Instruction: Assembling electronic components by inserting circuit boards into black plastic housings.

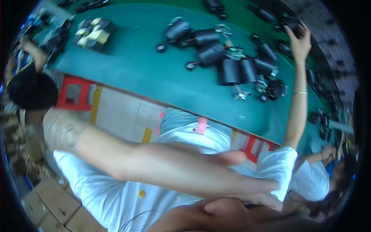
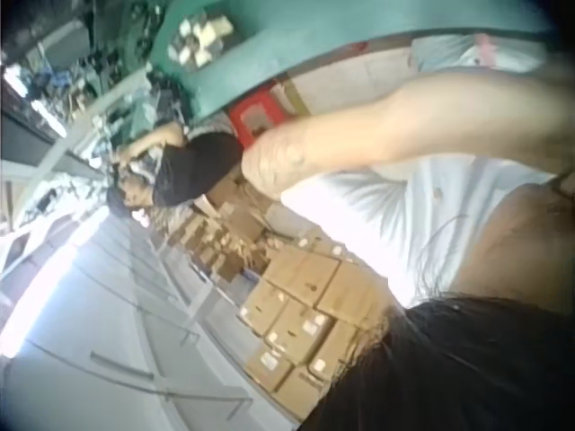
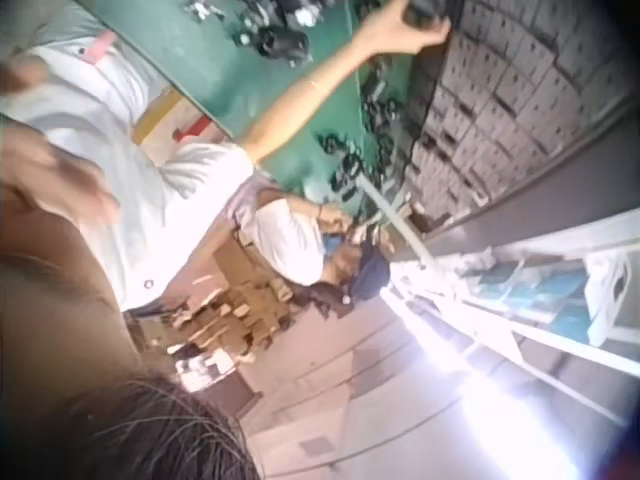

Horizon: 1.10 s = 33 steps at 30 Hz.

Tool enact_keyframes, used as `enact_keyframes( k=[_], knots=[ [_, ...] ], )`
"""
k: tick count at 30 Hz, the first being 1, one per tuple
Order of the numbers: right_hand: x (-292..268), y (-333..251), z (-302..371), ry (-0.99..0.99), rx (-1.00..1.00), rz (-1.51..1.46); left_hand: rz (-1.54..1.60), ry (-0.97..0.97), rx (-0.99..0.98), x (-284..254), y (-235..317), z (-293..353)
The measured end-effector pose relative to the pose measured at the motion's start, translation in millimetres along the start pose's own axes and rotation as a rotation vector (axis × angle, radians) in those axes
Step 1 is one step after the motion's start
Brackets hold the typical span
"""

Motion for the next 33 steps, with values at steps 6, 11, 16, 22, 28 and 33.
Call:
enact_keyframes(
  k=[6,11,16,22,28,33],
  knots=[
    [-90,-115,100,-0.097,0.019,-0.304,0.49,0.434,-0.455,59,15,6],
    [-127,-199,176,-0.372,-0.241,-0.606,1.841,0.652,-1.399,104,100,-13],
    [-132,-217,220,-0.517,-0.327,-0.512,2.213,0.85,-1.436,114,136,-75],
    [-109,-182,219,-0.283,0.457,-0.979,2.645,1.067,-1.08,119,158,-78],
    [-96,-181,245,-0.67,0.702,-1.398,2.694,1.039,-0.833,113,157,-80],
    [-77,-177,258,-0.406,0.652,-1.676,2.818,1.146,-0.892,109,165,-82]
  ],
)
Point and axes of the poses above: each hand's wrist, its own z-axis away from the middle knuckle, its own x-axis out of the palm, y = z × x, the point moved 1 cm from there along -z, towards the middle knuckle, and after that the axes turned 8 degrees about z, right-handed, at the moved point
